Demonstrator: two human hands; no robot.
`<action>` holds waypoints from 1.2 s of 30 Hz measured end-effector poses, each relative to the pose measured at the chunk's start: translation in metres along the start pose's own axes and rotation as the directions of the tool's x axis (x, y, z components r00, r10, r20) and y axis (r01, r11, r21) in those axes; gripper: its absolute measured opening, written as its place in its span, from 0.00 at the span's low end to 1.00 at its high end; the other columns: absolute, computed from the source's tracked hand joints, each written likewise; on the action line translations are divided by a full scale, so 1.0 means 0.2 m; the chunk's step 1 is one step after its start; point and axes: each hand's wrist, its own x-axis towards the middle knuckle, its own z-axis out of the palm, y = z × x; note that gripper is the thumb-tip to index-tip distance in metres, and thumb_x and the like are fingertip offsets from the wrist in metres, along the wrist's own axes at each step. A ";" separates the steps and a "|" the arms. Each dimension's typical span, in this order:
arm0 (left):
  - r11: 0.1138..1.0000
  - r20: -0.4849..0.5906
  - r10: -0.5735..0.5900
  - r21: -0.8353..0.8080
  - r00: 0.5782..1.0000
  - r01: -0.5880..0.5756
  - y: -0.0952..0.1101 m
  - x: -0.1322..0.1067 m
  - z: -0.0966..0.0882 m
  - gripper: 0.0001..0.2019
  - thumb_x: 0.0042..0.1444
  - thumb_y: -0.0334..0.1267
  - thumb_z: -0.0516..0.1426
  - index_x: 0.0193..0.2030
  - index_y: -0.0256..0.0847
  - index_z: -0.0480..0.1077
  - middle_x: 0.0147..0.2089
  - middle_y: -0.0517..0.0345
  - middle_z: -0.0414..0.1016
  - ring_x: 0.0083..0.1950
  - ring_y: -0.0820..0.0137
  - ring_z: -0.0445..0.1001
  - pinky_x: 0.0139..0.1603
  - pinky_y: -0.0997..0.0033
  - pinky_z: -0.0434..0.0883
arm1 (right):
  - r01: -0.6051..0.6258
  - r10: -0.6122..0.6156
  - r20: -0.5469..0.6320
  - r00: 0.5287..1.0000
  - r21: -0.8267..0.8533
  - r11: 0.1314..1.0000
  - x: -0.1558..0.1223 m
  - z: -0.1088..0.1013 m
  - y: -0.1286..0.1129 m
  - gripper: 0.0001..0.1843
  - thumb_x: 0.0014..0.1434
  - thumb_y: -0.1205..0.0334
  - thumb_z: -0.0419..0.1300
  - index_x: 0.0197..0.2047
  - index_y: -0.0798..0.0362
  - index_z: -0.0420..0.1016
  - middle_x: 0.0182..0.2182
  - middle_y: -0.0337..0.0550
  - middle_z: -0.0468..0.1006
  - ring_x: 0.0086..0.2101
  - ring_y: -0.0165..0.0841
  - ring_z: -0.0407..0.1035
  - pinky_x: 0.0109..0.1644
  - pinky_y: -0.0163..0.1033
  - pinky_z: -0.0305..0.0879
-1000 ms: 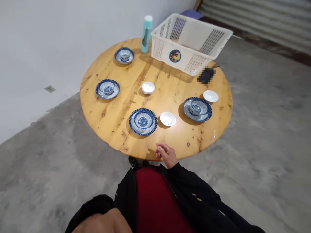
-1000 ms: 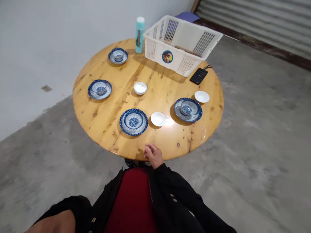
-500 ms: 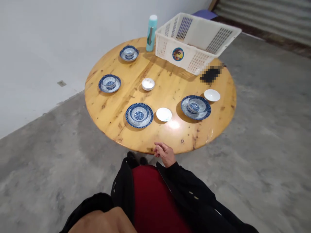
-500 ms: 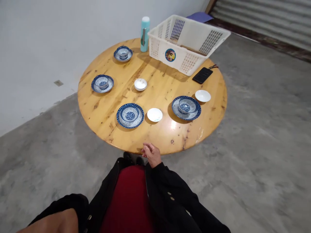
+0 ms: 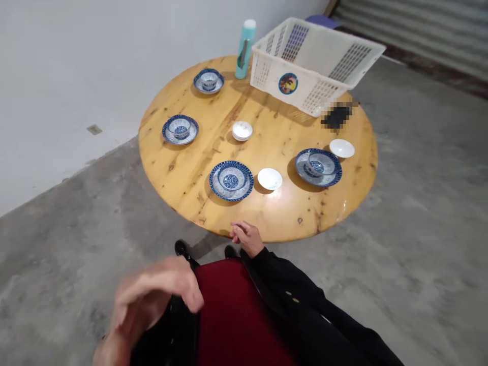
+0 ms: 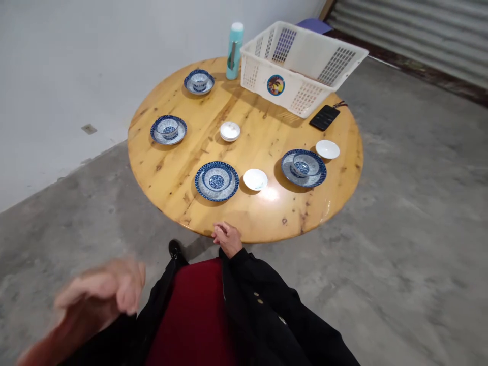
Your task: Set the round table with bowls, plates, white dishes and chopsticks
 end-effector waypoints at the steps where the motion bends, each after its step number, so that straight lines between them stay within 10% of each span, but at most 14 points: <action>1: 0.998 -0.005 0.061 -0.028 0.998 -0.061 0.01 0.04 -0.06 0.34 0.41 0.72 0.60 0.42 0.45 0.79 0.29 0.50 0.73 0.32 0.61 0.72 0.31 0.62 0.70 | -0.006 0.006 -0.009 1.000 0.010 1.000 0.02 0.07 0.00 0.21 0.49 0.45 0.61 0.38 0.54 0.74 0.21 0.37 0.75 0.17 0.29 0.67 0.23 0.34 0.64; 9: 0.997 -0.228 -0.005 -0.071 0.974 -0.011 0.02 0.09 -0.77 0.30 0.48 0.62 0.62 0.49 0.40 0.81 0.41 0.43 0.77 0.37 0.61 0.72 0.35 0.65 0.70 | -0.055 0.055 0.047 0.997 0.009 0.998 0.10 0.83 -0.05 0.18 0.47 0.48 0.60 0.35 0.53 0.75 0.20 0.33 0.74 0.16 0.26 0.66 0.22 0.32 0.64; 15: 0.990 -0.128 -0.135 -0.060 0.983 0.128 0.01 0.15 -1.15 0.29 0.51 0.60 0.62 0.51 0.41 0.80 0.46 0.43 0.78 0.41 0.61 0.73 0.41 0.65 0.70 | -0.024 0.025 0.104 0.994 -0.013 1.000 0.14 1.24 -0.08 0.17 0.48 0.49 0.59 0.36 0.53 0.75 0.20 0.33 0.75 0.16 0.26 0.66 0.21 0.31 0.62; 24: 0.973 0.117 -0.230 0.004 0.966 0.231 -0.09 0.63 -1.30 0.26 0.57 0.53 0.61 0.55 0.37 0.75 0.49 0.41 0.77 0.45 0.61 0.74 0.43 0.66 0.68 | -0.021 0.033 -0.129 0.991 0.090 0.996 0.37 1.32 -0.17 0.21 0.45 0.47 0.61 0.36 0.56 0.75 0.20 0.36 0.75 0.17 0.27 0.67 0.21 0.32 0.62; 36: 0.869 0.129 -0.465 0.255 0.876 0.424 -0.13 1.46 -1.45 0.22 0.57 0.52 0.61 0.51 0.38 0.76 0.47 0.44 0.80 0.44 0.62 0.77 0.41 0.67 0.69 | -0.005 0.147 -0.408 0.901 0.330 0.944 1.18 1.39 -0.31 0.23 0.41 0.45 0.65 0.33 0.56 0.75 0.19 0.40 0.76 0.17 0.29 0.67 0.21 0.34 0.62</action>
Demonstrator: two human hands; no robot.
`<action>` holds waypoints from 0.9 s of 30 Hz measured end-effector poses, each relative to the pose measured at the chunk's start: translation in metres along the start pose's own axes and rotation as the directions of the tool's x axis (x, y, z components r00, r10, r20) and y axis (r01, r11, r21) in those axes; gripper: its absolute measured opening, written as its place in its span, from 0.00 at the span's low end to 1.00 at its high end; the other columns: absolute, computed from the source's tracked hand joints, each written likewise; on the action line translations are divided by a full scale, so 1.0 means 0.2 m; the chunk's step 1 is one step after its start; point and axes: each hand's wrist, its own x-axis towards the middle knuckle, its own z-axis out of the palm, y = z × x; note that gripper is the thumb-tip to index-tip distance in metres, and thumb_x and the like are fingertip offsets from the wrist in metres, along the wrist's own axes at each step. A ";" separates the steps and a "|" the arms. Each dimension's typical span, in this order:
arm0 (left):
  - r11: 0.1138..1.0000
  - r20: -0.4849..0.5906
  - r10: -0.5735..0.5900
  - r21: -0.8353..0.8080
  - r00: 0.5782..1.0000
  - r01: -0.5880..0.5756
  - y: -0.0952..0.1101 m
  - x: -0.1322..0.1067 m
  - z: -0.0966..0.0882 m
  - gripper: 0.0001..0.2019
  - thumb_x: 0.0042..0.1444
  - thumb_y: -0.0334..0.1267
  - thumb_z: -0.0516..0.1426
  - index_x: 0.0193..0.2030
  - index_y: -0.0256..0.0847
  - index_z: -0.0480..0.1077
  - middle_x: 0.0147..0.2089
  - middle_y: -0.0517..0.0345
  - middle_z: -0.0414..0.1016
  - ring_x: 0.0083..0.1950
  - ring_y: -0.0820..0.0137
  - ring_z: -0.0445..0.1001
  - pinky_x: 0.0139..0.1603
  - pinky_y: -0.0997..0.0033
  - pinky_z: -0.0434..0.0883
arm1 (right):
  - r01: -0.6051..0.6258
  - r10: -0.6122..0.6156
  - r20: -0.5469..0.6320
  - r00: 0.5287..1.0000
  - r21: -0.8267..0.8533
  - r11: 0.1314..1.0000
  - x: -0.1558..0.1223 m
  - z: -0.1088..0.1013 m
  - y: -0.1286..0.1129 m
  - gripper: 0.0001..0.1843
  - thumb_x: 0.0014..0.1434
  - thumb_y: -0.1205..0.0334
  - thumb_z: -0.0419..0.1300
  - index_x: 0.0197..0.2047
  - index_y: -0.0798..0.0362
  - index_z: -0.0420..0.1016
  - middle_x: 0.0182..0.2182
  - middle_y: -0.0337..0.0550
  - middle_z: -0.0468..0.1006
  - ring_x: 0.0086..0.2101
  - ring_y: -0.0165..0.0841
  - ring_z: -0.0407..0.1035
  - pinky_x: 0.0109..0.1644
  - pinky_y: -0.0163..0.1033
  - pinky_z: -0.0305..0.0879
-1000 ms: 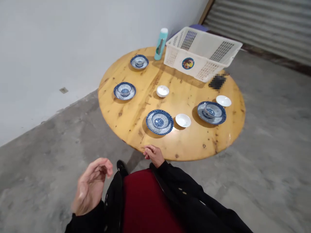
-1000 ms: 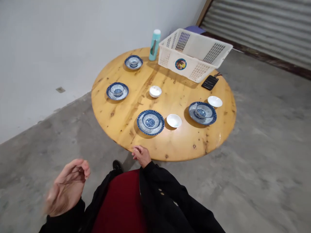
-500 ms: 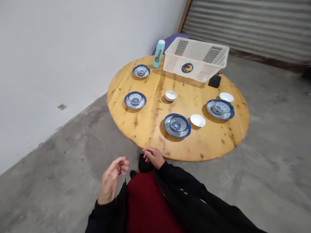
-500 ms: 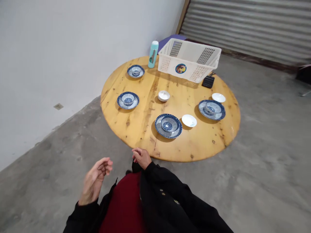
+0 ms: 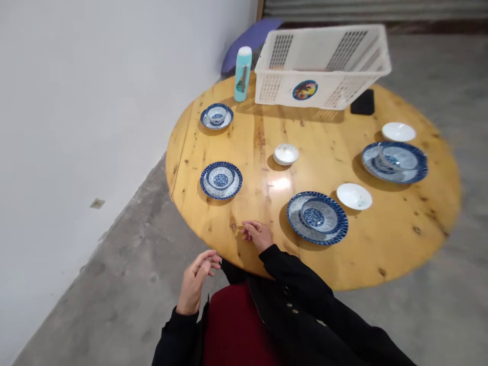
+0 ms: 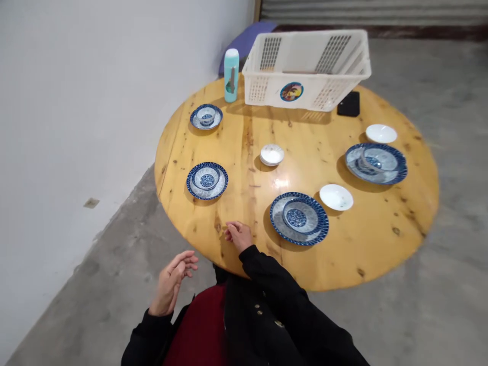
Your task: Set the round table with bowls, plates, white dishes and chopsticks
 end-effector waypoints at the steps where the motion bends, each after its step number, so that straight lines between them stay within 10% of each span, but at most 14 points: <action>1: 0.999 -0.021 -0.033 0.014 0.999 0.033 0.03 0.08 -0.03 0.22 0.57 0.53 0.62 0.50 0.37 0.76 0.46 0.44 0.80 0.43 0.62 0.78 0.41 0.67 0.70 | -0.002 0.002 -0.029 1.000 0.013 1.000 0.05 0.03 -0.01 0.23 0.41 0.44 0.65 0.34 0.56 0.75 0.19 0.40 0.76 0.17 0.30 0.68 0.21 0.34 0.62; 15: 0.977 -0.114 -0.057 0.200 0.992 0.079 0.24 1.17 -0.14 0.27 0.52 0.54 0.63 0.52 0.35 0.72 0.43 0.45 0.80 0.38 0.68 0.79 0.35 0.73 0.72 | 0.114 -0.124 -0.213 0.969 -0.058 0.992 0.50 0.30 -0.21 0.25 0.50 0.39 0.61 0.37 0.54 0.73 0.20 0.40 0.75 0.21 0.35 0.71 0.23 0.37 0.67; 27: 0.870 0.178 -0.083 0.494 0.981 -0.016 0.39 1.65 -0.16 0.20 0.52 0.52 0.62 0.23 0.40 0.62 0.20 0.64 0.65 0.21 0.75 0.71 0.20 0.79 0.67 | 0.113 -0.135 -0.329 0.935 -0.087 0.990 0.52 0.38 -0.22 0.18 0.53 0.48 0.59 0.36 0.55 0.76 0.17 0.38 0.73 0.19 0.35 0.70 0.24 0.38 0.66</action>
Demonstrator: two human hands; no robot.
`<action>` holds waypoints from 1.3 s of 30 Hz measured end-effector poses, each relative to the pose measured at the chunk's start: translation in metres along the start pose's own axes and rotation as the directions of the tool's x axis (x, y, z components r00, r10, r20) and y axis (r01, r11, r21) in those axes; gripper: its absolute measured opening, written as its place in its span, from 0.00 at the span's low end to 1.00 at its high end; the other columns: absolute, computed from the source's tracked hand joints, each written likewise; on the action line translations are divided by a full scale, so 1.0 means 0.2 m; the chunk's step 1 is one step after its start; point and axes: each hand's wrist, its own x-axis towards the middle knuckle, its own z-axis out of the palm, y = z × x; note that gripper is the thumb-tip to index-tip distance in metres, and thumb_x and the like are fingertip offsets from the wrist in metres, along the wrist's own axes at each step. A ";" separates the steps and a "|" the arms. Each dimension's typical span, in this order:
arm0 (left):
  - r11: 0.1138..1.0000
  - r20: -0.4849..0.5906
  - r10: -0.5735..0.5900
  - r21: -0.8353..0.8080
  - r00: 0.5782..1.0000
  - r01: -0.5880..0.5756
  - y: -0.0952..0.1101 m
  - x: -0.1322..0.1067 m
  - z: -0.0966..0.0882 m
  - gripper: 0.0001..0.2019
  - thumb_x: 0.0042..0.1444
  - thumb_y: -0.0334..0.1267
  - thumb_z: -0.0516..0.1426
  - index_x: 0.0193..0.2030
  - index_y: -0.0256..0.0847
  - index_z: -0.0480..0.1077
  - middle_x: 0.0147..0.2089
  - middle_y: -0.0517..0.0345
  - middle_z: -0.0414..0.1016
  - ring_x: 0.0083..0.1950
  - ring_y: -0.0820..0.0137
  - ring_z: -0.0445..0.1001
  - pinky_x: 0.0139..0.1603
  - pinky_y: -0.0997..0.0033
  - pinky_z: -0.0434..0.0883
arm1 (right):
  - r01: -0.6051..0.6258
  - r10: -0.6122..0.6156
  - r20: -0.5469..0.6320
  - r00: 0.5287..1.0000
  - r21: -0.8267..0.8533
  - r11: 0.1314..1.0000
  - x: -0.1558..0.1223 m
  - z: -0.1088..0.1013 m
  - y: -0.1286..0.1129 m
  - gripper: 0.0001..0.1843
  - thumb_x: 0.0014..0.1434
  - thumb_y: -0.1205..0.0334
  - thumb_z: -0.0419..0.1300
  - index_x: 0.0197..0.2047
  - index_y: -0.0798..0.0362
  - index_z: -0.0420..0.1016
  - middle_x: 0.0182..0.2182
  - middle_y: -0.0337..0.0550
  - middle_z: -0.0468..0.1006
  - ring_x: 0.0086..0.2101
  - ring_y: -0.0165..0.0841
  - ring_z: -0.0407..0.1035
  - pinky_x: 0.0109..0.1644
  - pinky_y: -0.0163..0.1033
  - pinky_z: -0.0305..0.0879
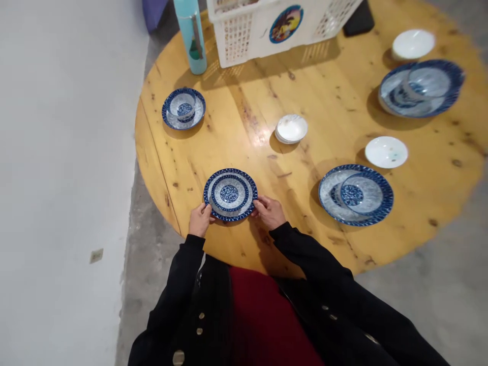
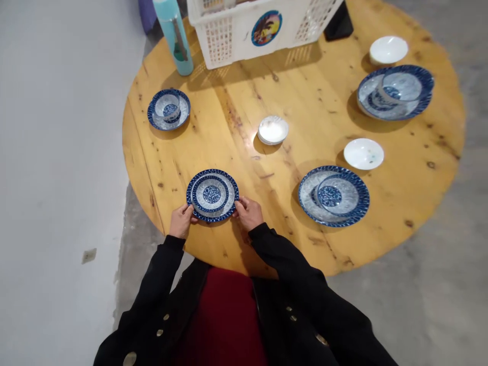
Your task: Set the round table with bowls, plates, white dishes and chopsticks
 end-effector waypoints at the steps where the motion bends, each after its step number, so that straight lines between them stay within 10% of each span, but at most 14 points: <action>1: 1.000 0.043 -0.018 0.011 0.999 0.017 0.01 0.02 -0.02 0.20 0.51 0.52 0.62 0.23 0.40 0.62 0.20 0.63 0.66 0.21 0.74 0.72 0.20 0.79 0.68 | -0.001 0.001 -0.023 1.000 -0.004 1.000 0.00 0.01 -0.01 0.18 0.53 0.48 0.59 0.36 0.55 0.76 0.17 0.37 0.73 0.19 0.34 0.70 0.24 0.37 0.65; 13: 0.992 0.401 -0.089 0.117 0.912 0.045 0.09 0.23 -0.11 0.21 0.51 0.55 0.62 0.31 0.36 0.69 0.22 0.61 0.71 0.25 0.72 0.75 0.27 0.75 0.76 | 0.042 -0.081 -0.373 0.924 -0.112 0.993 -0.05 0.21 0.03 0.18 0.60 0.49 0.54 0.40 0.53 0.78 0.34 0.42 0.79 0.37 0.37 0.72 0.44 0.39 0.69; 39: 0.973 0.450 0.052 0.178 0.892 -0.147 0.03 0.30 -0.16 0.16 0.58 0.51 0.56 0.32 0.40 0.66 0.24 0.64 0.66 0.23 0.72 0.71 0.26 0.71 0.75 | 0.032 -0.081 -0.428 0.900 -0.120 0.992 -0.11 0.28 0.05 0.18 0.59 0.46 0.57 0.33 0.53 0.76 0.28 0.41 0.77 0.30 0.36 0.70 0.38 0.41 0.67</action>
